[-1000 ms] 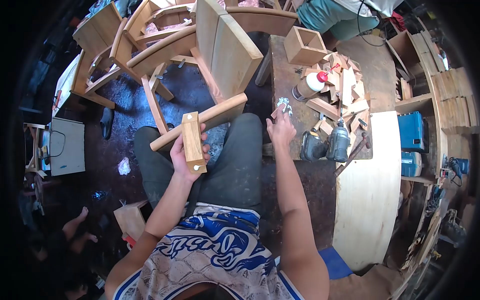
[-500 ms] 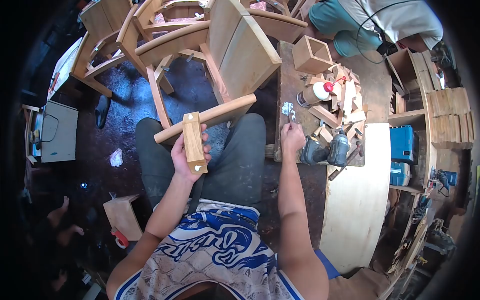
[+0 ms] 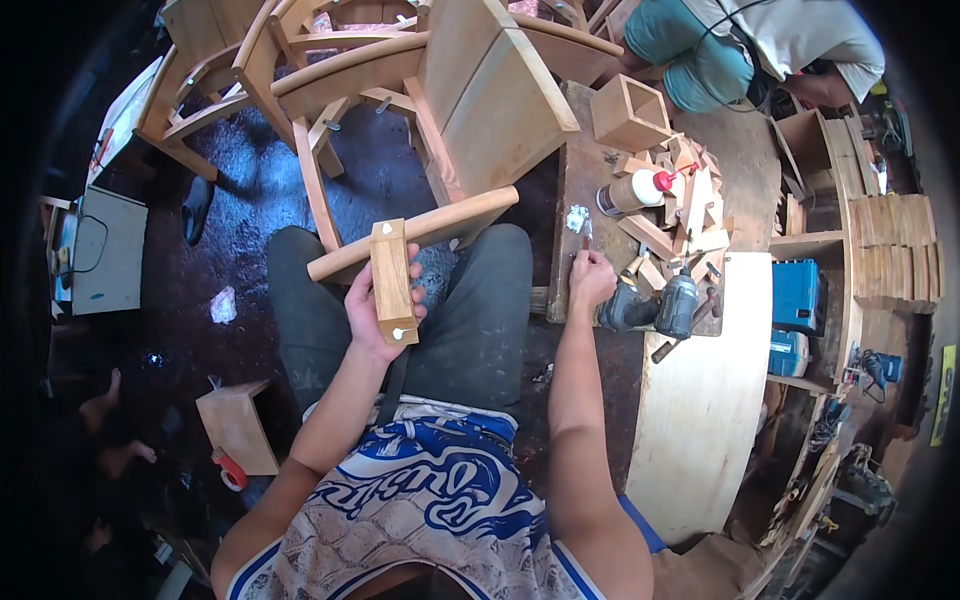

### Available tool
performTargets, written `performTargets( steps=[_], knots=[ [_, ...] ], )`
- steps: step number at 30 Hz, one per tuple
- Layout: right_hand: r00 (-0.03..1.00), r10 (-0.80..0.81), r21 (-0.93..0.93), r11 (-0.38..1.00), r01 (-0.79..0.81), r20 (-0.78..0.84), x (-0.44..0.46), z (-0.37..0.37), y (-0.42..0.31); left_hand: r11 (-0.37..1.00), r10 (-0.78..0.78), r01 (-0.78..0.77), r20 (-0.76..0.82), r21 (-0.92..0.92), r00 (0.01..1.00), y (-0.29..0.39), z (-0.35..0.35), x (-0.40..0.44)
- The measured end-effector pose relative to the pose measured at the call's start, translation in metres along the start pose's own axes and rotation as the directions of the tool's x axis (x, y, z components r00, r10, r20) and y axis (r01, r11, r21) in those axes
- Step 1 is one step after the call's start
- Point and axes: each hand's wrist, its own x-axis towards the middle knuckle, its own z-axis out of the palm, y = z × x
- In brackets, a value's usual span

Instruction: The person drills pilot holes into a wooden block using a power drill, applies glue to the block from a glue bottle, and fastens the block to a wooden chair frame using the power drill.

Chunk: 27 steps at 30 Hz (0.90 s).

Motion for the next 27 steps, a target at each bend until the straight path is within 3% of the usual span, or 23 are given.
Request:
performTargets(
  steps=[1, 3, 6, 9, 16, 17, 18, 19, 20, 22, 23, 25, 27],
  knots=[
    [1.000, -0.002, -0.001, 1.000, 0.002, 0.001, 0.000, 0.003, 0.002, 1.000, 0.002, -0.002, 0.000, 0.005, 1.000, 0.001, 0.000, 0.000],
    [0.983, -0.181, -0.036, 0.983, 0.180, -0.023, -0.001, 0.010, 0.005, 1.000, 0.003, -0.003, -0.003, 0.000, 1.000, 0.002, -0.001, 0.001],
    [0.948, -0.317, -0.025, 0.948, 0.316, -0.013, 0.000, 0.019, 0.005, 1.000, 0.004, -0.004, -0.004, 0.000, 1.000, 0.002, -0.002, 0.001],
    [0.920, -0.391, 0.013, 0.920, 0.391, -0.034, -0.006, 0.022, -0.004, 1.000, 0.005, -0.005, 0.000, 0.002, 1.000, 0.001, -0.002, 0.001],
    [0.934, -0.355, 0.067, 0.932, 0.357, -0.038, -0.010, 0.027, -0.014, 0.999, 0.013, -0.012, -0.026, 0.042, 1.000, -0.003, -0.001, 0.004],
    [0.982, -0.176, 0.424, 0.896, 0.133, 0.063, -0.010, 0.028, -0.012, 0.999, 0.018, -0.016, -0.027, 0.047, 0.999, -0.003, -0.002, 0.005],
    [0.974, -0.040, 0.695, 0.707, -0.131, 0.223, -0.011, 0.029, -0.010, 0.999, 0.011, -0.011, -0.008, 0.049, 1.000, -0.003, -0.002, 0.007],
    [0.899, 0.015, 0.780, 0.492, -0.387, 0.437, -0.017, 0.009, -0.016, 0.999, 0.007, -0.007, 0.009, 0.051, 1.000, -0.003, -0.002, 0.008],
    [0.896, 0.007, 0.780, 0.489, -0.391, 0.444, -0.026, -0.012, -0.024, 0.998, 0.018, -0.018, 0.005, 0.055, 1.000, -0.002, 0.000, 0.008],
    [0.816, -0.001, 0.790, 0.250, -0.560, 0.578, -0.047, -0.050, -0.041, 0.995, 0.032, -0.030, -0.018, 0.091, 0.999, -0.004, 0.009, 0.013],
    [0.809, -0.009, 0.785, 0.248, -0.567, 0.587, -0.056, -0.068, -0.045, 0.994, 0.047, -0.044, -0.031, 0.101, 0.998, -0.005, 0.015, 0.014],
    [0.804, -0.186, 0.818, 0.256, -0.515, 0.565, -0.075, -0.101, -0.051, 0.996, 0.054, -0.054, -0.002, 0.078, 0.999, -0.007, 0.022, 0.019],
    [0.796, -0.297, 0.834, 0.361, -0.418, 0.528, -0.095, -0.137, -0.063, 0.994, 0.079, -0.079, 0.011, 0.071, 0.997, -0.010, 0.031, 0.022]
  ],
)
